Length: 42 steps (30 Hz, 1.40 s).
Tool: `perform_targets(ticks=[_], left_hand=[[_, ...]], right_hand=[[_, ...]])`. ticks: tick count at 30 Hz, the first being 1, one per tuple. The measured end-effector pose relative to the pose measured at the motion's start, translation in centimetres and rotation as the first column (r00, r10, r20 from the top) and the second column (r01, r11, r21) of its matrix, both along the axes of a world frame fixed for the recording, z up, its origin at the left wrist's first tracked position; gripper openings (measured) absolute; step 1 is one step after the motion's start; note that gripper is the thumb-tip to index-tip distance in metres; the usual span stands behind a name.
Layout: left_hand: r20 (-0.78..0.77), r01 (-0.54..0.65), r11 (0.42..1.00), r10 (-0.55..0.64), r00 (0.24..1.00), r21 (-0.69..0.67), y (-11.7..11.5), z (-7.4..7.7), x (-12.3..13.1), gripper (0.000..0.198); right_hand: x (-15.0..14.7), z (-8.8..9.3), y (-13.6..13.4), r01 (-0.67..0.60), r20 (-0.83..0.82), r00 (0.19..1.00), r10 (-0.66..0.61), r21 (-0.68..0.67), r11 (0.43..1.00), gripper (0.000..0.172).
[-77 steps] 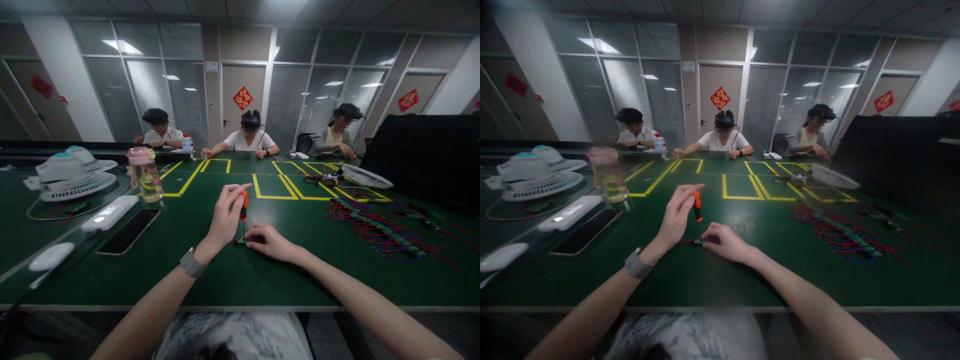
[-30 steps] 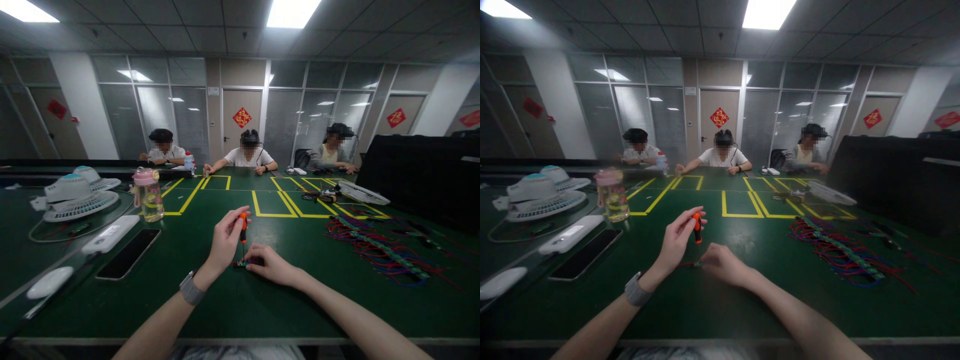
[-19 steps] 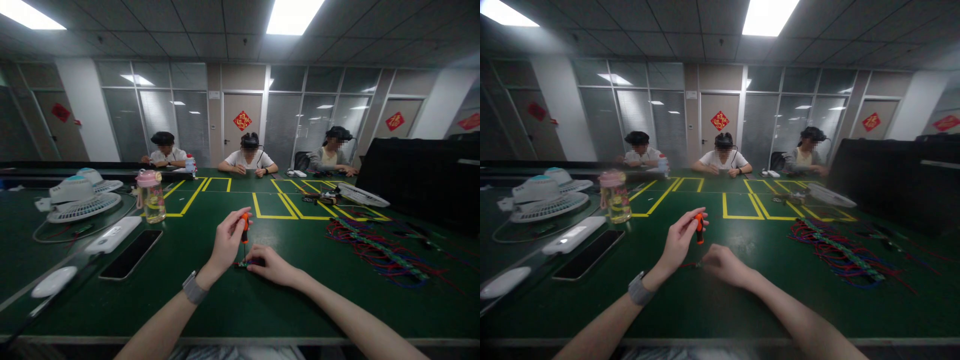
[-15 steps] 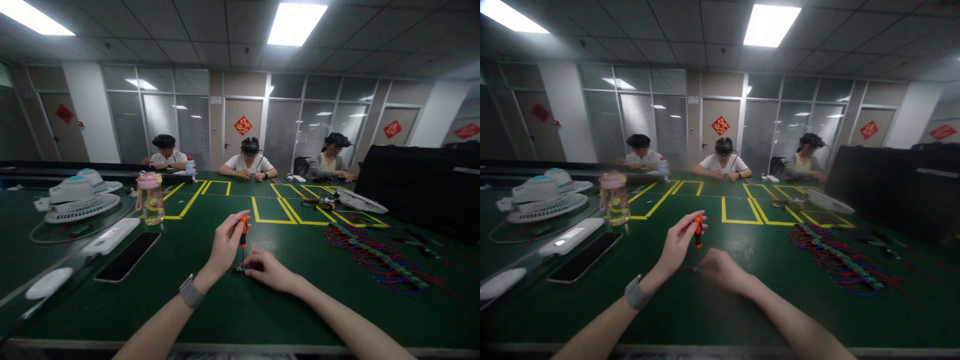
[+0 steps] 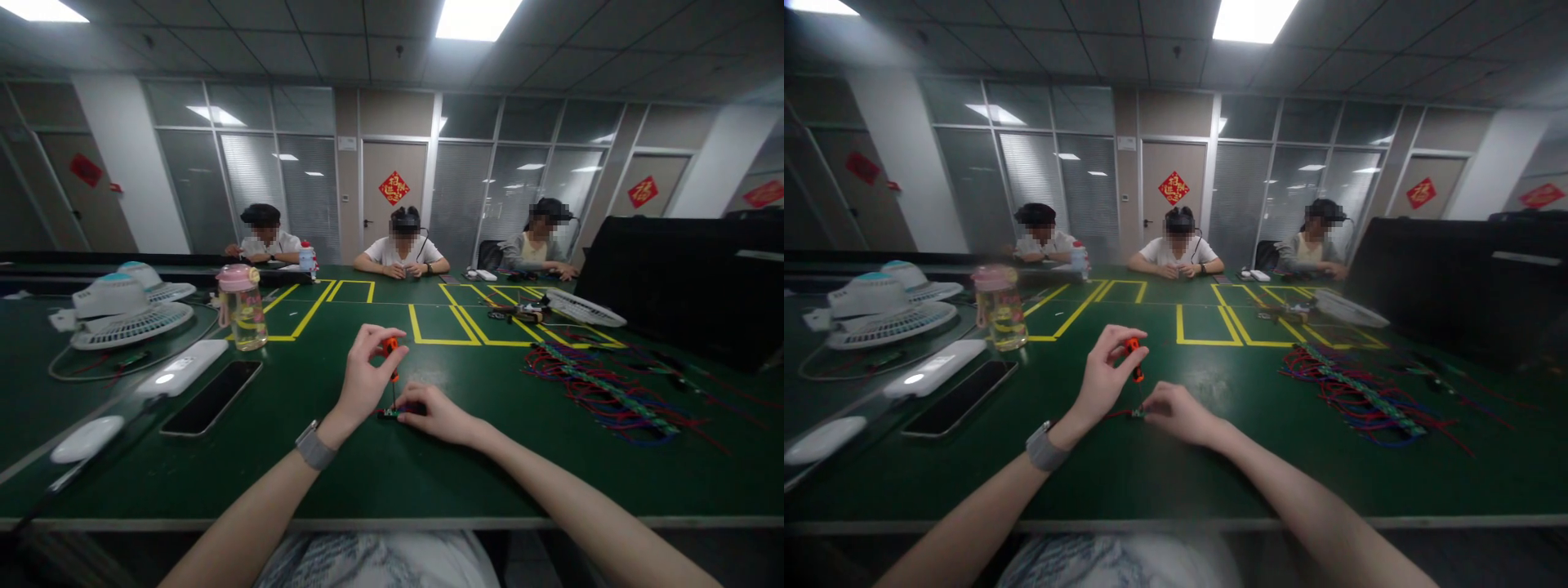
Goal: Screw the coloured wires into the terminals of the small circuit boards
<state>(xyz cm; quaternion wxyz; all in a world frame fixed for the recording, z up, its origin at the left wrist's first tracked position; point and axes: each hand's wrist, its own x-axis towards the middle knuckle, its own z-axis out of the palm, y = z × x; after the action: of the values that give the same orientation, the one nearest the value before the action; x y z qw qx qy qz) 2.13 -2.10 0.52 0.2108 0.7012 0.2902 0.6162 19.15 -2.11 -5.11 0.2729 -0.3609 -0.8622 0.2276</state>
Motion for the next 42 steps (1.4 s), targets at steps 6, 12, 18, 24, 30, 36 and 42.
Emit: perform_targets(ticks=[6,12,18,24,30,36,42], left_hand=[[0.014,0.18,0.981,-0.18,0.984,-0.073,-0.34,-0.08,0.19,0.032],[-0.017,0.117,0.992,-0.118,0.993,-0.044,-0.24,-0.13,0.29,0.025],[0.005,0.125,0.991,-0.125,0.992,-0.05,-0.31,-0.36,0.24,0.031],[0.042,0.195,0.976,-0.192,0.981,-0.093,-0.16,-0.09,0.19,0.034],[-0.089,0.001,0.998,0.004,0.996,0.058,-0.23,0.34,-0.18,0.022],[-0.085,0.079,0.996,-0.076,0.993,0.032,-0.44,0.17,-0.09,0.033],[-0.05,0.109,0.994,-0.107,0.993,0.03,-0.14,0.13,0.03,0.026]], right_hand=[[0.06,-0.11,0.06,-0.008,-0.007,1.0,0.008,0.001,1.0,0.014],[0.17,-0.35,0.21,-0.021,-0.007,1.0,0.021,0.005,1.0,0.014],[0.09,-0.3,0.18,-0.02,-0.014,1.0,0.02,0.014,1.0,0.014],[0.14,-0.11,0.06,-0.023,-0.005,1.0,0.023,0.007,1.0,0.016],[0.11,-0.05,0.0,-0.004,0.007,1.0,0.004,0.006,1.0,0.016],[0.12,0.05,-0.05,-0.013,0.005,1.0,0.013,0.011,1.0,0.015],[0.14,0.06,-0.03,-0.013,0.021,1.0,0.012,0.003,1.0,0.016]])
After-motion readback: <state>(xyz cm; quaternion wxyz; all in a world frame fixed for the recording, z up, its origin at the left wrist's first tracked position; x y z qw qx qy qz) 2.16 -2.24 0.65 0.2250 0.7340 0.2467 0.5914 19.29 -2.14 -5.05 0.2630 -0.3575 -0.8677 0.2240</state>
